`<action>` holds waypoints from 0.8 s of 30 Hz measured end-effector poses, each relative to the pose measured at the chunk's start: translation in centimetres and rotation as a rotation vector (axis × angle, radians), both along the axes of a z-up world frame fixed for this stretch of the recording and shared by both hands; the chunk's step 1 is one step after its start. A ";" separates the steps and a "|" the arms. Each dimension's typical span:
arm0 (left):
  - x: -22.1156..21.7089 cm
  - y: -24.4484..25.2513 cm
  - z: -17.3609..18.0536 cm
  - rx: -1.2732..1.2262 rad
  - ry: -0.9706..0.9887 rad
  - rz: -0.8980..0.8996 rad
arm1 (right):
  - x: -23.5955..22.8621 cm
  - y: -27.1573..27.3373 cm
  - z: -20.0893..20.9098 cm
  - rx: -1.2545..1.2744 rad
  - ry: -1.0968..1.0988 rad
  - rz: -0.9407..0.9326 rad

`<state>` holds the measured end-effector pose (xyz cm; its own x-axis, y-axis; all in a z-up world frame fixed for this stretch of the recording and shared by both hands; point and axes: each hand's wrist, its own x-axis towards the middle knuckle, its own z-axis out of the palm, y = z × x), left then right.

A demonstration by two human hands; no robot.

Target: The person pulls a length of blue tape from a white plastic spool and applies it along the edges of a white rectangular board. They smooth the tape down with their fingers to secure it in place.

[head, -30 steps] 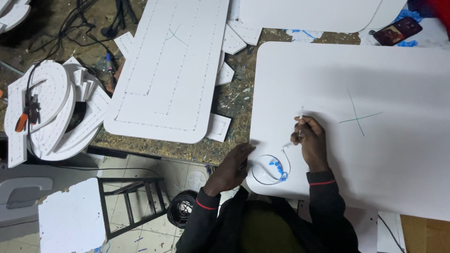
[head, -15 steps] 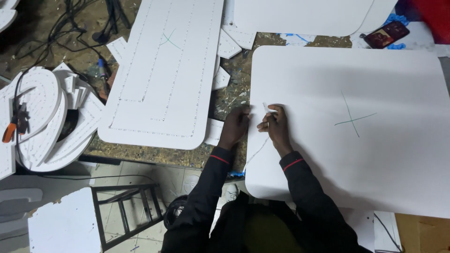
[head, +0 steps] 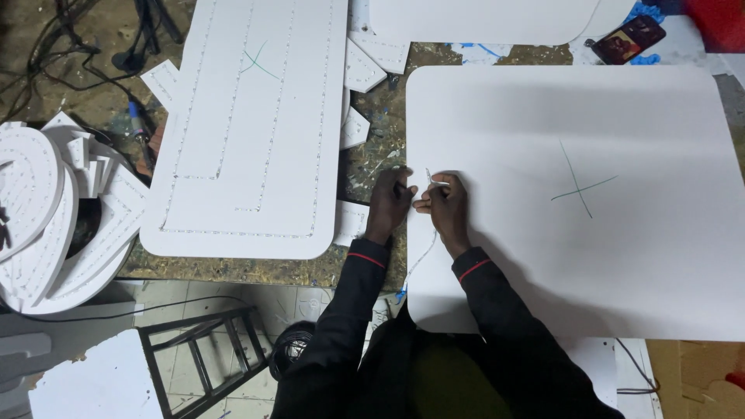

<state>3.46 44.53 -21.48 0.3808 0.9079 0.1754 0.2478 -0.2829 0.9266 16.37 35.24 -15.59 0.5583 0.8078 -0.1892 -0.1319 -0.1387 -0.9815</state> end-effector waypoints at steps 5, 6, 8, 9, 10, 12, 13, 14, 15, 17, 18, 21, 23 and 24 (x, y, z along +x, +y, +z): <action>-0.2 0.2 0.9 0.103 0.053 -0.064 | -0.3 0.1 0.9 -0.023 -0.020 -0.026; -0.3 0.3 1.6 0.136 0.063 -0.084 | -0.4 0.1 0.9 -0.036 -0.022 -0.037; 0.0 0.3 3.5 0.171 0.055 -0.092 | -0.4 0.2 0.6 -0.038 -0.036 -0.047; 0.0 0.3 4.3 0.204 0.046 -0.090 | -0.4 0.2 0.4 -0.042 -0.051 -0.047; 0.5 0.5 3.6 0.204 0.046 -0.094 | -0.5 0.2 0.3 -0.043 -0.050 -0.050; 1.4 1.0 2.2 0.240 0.031 -0.034 | -0.6 0.2 0.2 -0.055 -0.092 -0.057; 1.8 1.2 1.6 0.238 0.029 -0.040 | -0.6 0.2 0.7 -0.057 -0.093 -0.063; 2.1 1.3 0.9 0.230 0.011 -0.018 | -0.7 0.2 1.1 -0.064 -0.087 -0.061; 2.3 1.4 0.2 0.221 -0.005 0.008 | -0.9 0.2 1.4 -0.071 -0.080 -0.056; 2.4 1.4 0.3 0.217 -0.013 0.007 | -0.9 0.2 1.4 -0.078 -0.093 -0.062; 2.4 1.4 0.4 0.215 -0.022 0.009 | -1.0 0.2 1.3 -0.083 -0.107 -0.066; 2.4 1.6 1.6 0.157 -0.020 -0.003 | -1.1 0.2 1.3 -0.083 -0.119 -0.065; 2.7 2.9 0.3 0.131 -0.002 -0.008 | -1.2 0.1 1.6 -0.090 -0.108 -0.069; 2.9 3.6 -0.3 0.104 0.018 -0.016 | -1.3 0.0 1.7 -0.098 -0.096 -0.076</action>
<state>6.40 48.09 -21.82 0.3988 0.8790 0.2613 0.2588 -0.3813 0.8875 15.10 35.27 -13.85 0.6366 0.7427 -0.2077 -0.0523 -0.2272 -0.9724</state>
